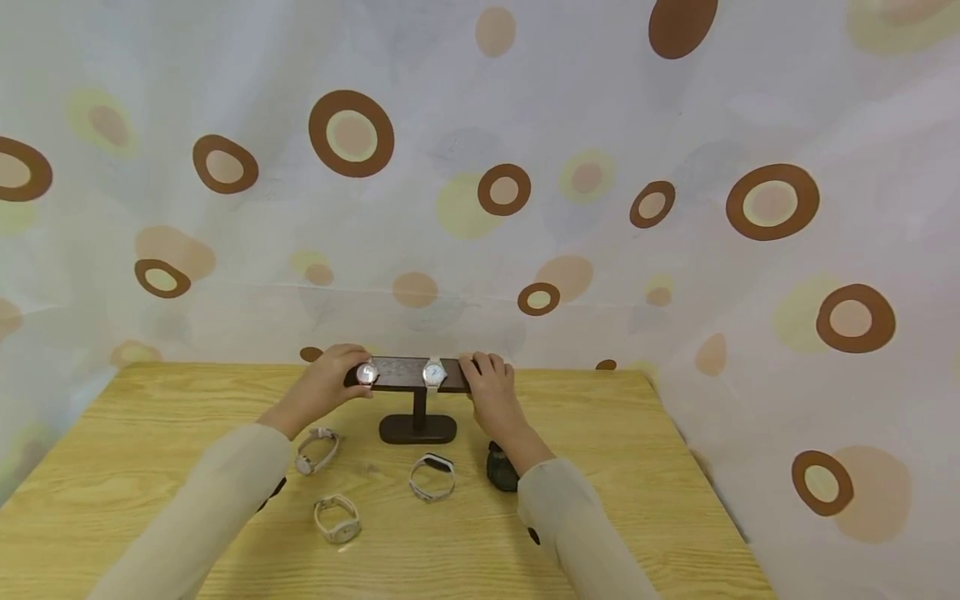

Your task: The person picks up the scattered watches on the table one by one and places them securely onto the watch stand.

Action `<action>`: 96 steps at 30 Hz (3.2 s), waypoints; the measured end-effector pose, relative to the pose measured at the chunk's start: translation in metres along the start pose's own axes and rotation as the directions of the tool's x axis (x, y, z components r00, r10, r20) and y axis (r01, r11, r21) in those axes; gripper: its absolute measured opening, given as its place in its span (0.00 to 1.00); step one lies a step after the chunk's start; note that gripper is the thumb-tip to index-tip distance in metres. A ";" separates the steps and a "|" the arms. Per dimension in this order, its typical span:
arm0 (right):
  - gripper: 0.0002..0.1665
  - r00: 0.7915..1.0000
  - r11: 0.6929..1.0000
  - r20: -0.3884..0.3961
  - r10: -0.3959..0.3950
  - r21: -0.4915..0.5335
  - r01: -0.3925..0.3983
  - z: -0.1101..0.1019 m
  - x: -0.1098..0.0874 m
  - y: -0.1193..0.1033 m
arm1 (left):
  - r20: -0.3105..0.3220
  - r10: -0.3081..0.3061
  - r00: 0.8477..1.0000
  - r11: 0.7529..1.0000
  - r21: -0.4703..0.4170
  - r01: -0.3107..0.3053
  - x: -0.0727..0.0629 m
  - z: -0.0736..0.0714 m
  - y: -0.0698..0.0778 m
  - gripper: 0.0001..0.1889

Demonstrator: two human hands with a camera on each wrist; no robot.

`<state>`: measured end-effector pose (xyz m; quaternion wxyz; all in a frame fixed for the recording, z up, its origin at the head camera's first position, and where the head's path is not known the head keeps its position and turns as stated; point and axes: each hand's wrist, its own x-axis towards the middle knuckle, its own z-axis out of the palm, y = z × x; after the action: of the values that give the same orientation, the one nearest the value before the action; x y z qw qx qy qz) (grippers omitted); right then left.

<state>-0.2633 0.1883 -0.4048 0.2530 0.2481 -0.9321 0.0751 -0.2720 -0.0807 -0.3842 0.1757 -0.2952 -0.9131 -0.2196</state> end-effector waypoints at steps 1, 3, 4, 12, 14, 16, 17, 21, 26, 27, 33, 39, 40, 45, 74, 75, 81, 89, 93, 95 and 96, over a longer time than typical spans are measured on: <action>0.31 1.000 1.000 0.001 0.001 0.000 -0.001 0.000 0.000 0.000 | 0.002 0.003 1.000 1.000 -0.001 -0.003 0.001 0.001 0.001 0.27; 0.31 1.000 1.000 0.000 0.001 -0.001 -0.001 0.000 0.000 0.000 | 0.003 0.008 1.000 1.000 -0.004 -0.008 0.002 0.002 0.001 0.27; 0.31 1.000 1.000 -0.001 0.000 -0.006 0.000 0.000 0.000 0.000 | 0.004 0.010 1.000 1.000 0.003 -0.010 0.003 0.003 0.002 0.27; 0.31 1.000 1.000 -0.016 -0.008 -0.004 0.008 -0.001 0.000 -0.001 | -0.006 0.026 1.000 1.000 0.015 -0.026 0.008 0.009 0.006 0.26; 0.31 1.000 1.000 -0.012 -0.006 -0.007 0.006 0.000 0.000 -0.001 | -0.005 0.031 1.000 0.999 0.019 -0.031 0.009 0.010 0.008 0.27; 0.31 1.000 1.000 -0.009 -0.006 -0.009 0.005 -0.001 0.000 -0.001 | -0.006 0.036 0.999 0.999 0.028 -0.036 0.010 0.011 0.011 0.27; 0.31 1.000 1.000 -0.009 -0.007 -0.010 0.007 -0.001 0.000 -0.001 | -0.007 0.040 0.999 0.999 0.033 -0.040 0.011 0.011 0.012 0.27; 0.31 1.000 1.000 -0.007 -0.006 -0.010 0.006 -0.001 0.000 0.000 | -0.011 0.042 0.999 0.998 0.037 -0.042 0.013 0.013 0.015 0.27; 0.30 1.000 1.000 -0.004 -0.002 -0.007 0.002 -0.002 0.000 -0.001 | -0.015 0.034 0.999 0.999 0.032 -0.033 0.014 0.016 0.016 0.26; 0.30 1.000 1.000 -0.003 -0.002 -0.008 0.002 -0.002 0.000 -0.002 | -0.017 0.030 0.999 0.999 0.031 -0.030 0.014 0.017 0.017 0.26; 0.30 1.000 1.000 0.009 0.002 -0.003 -0.002 -0.002 -0.001 -0.002 | -0.007 0.016 1.000 1.000 0.026 -0.016 0.015 0.017 0.021 0.26; 0.31 1.000 1.000 -0.003 0.007 -0.002 -0.007 -0.003 0.000 -0.002 | 0.003 0.012 1.000 0.999 0.031 -0.012 0.018 0.016 0.022 0.26; 0.31 1.000 1.000 -0.004 0.007 -0.003 -0.007 -0.003 0.000 -0.002 | 0.002 0.012 1.000 0.999 0.033 -0.012 0.018 0.016 0.022 0.26; 0.31 1.000 1.000 0.004 -0.001 -0.013 0.001 -0.002 0.001 -0.002 | -0.004 0.019 1.000 0.999 0.041 -0.019 0.020 0.019 0.023 0.26; 0.30 1.000 1.000 0.011 0.004 -0.030 -0.003 -0.003 0.000 -0.003 | 0.023 0.002 1.000 1.000 -0.017 -0.001 0.028 0.025 0.032 0.27; 0.30 1.000 1.000 0.012 0.006 -0.027 -0.005 -0.003 0.000 -0.003 | 0.024 0.001 1.000 1.000 -0.020 0.000 0.028 0.025 0.032 0.26; 0.30 1.000 1.000 0.008 0.005 -0.031 -0.005 -0.002 0.001 -0.004 | 0.027 -0.002 1.000 1.000 -0.026 0.002 0.028 0.023 0.033 0.26; 0.30 1.000 1.000 -0.009 0.022 0.007 -0.022 -0.001 0.000 -0.003 | 0.043 -0.022 0.999 0.999 -0.048 0.024 0.027 0.023 0.033 0.28; 0.31 0.999 1.000 -0.027 0.022 0.016 -0.021 0.001 -0.001 -0.004 | 0.064 -0.065 0.996 0.995 -0.066 0.069 0.027 0.023 0.033 0.29; 0.31 0.999 1.000 -0.038 0.020 0.024 -0.019 0.002 -0.001 -0.004 | 0.064 -0.078 0.995 0.995 -0.065 0.082 0.026 0.023 0.033 0.29; 0.31 0.999 0.999 -0.043 0.020 0.028 -0.018 0.003 -0.001 -0.004 | 0.061 -0.079 0.995 0.995 -0.060 0.082 0.025 0.023 0.033 0.29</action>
<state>-0.2613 0.1842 -0.4078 0.2689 0.2411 -0.9275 0.0959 -0.2750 -0.0334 -0.3820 0.1305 -0.2698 -0.9218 -0.2460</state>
